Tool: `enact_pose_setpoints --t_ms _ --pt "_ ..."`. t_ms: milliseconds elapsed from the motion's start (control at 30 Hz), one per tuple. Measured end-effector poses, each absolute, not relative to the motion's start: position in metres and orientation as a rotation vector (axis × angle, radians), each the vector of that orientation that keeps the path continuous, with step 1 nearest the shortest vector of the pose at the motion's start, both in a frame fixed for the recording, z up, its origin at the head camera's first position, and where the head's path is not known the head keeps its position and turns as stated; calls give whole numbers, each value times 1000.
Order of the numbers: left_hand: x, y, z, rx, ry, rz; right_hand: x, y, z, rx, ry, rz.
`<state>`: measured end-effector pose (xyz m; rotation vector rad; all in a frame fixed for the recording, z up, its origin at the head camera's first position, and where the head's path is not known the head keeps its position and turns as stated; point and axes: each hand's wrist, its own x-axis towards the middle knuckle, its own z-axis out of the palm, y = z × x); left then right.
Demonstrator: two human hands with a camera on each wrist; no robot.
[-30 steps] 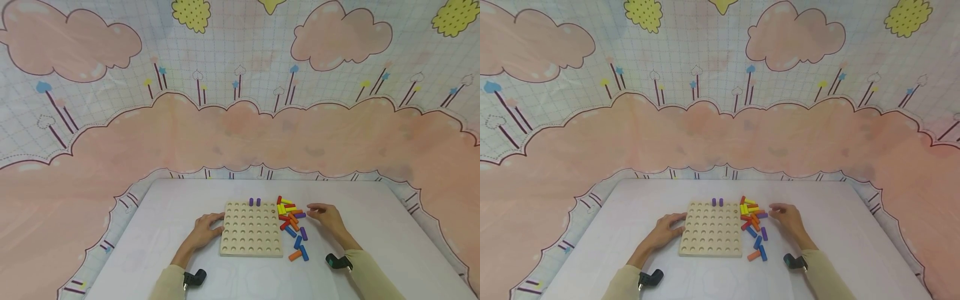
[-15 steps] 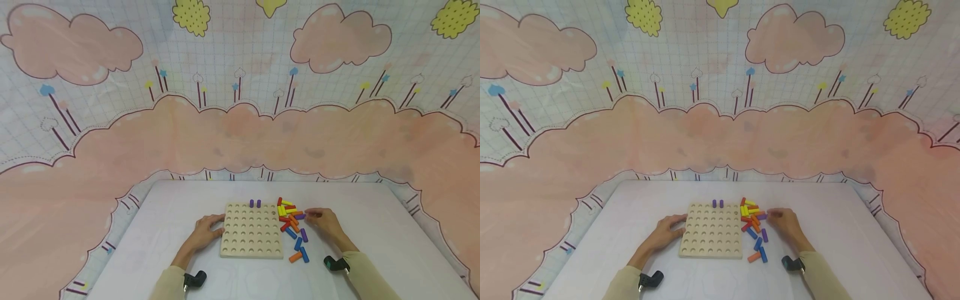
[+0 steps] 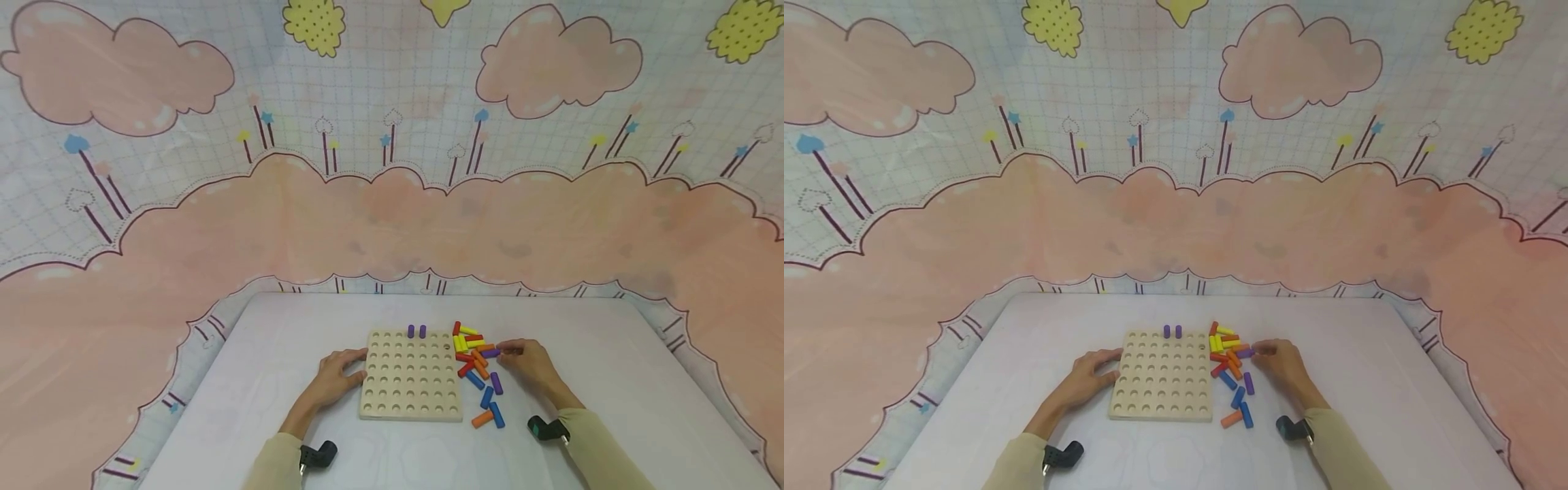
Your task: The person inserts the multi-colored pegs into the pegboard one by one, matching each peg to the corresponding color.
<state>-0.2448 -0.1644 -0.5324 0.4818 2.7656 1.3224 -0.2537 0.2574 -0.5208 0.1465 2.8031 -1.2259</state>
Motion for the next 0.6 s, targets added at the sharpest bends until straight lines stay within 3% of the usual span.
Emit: enact_pose_setpoints --t_ms 600 --pt "-248 -165 -529 460 2756 1307 -250 259 -518 101 2853 -1236"
